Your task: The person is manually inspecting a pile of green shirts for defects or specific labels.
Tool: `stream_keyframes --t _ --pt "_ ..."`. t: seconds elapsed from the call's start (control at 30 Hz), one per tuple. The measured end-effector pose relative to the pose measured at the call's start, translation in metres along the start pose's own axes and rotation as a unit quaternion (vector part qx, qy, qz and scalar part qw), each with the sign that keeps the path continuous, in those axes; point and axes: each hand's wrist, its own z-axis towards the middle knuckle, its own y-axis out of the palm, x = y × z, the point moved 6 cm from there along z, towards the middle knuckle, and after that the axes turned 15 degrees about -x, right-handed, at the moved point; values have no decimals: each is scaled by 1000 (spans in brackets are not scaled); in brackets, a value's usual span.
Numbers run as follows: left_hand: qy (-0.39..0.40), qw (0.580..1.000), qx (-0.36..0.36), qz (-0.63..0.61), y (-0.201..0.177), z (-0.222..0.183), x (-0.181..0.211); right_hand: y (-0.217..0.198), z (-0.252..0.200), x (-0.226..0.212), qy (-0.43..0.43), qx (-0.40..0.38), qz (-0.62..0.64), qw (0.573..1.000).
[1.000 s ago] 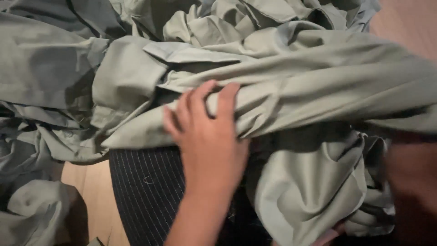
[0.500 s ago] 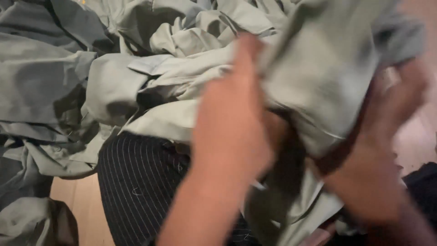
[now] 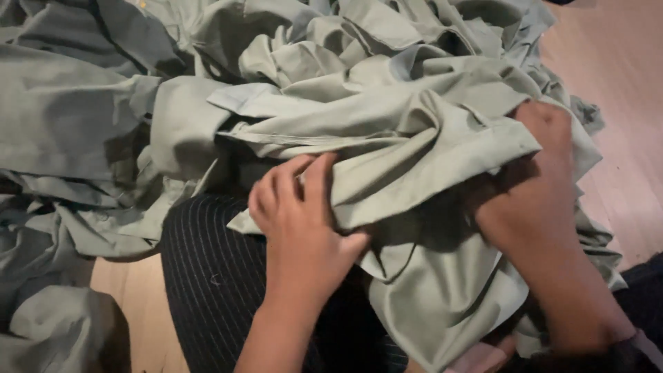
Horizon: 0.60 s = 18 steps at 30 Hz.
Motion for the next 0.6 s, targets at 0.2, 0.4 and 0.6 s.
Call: stream_keyframes --t 0.2,0.4,0.6 --pt "-10 1000 -19 19 11 -1 -30 45 -7 80 -47 53 279 958" --pt "-67 957 -280 33 38 8 -53 41 6 38 -5 65 261 963" --pt "-97 967 -187 144 63 18 -74 27 -1 28 65 92 236 965"
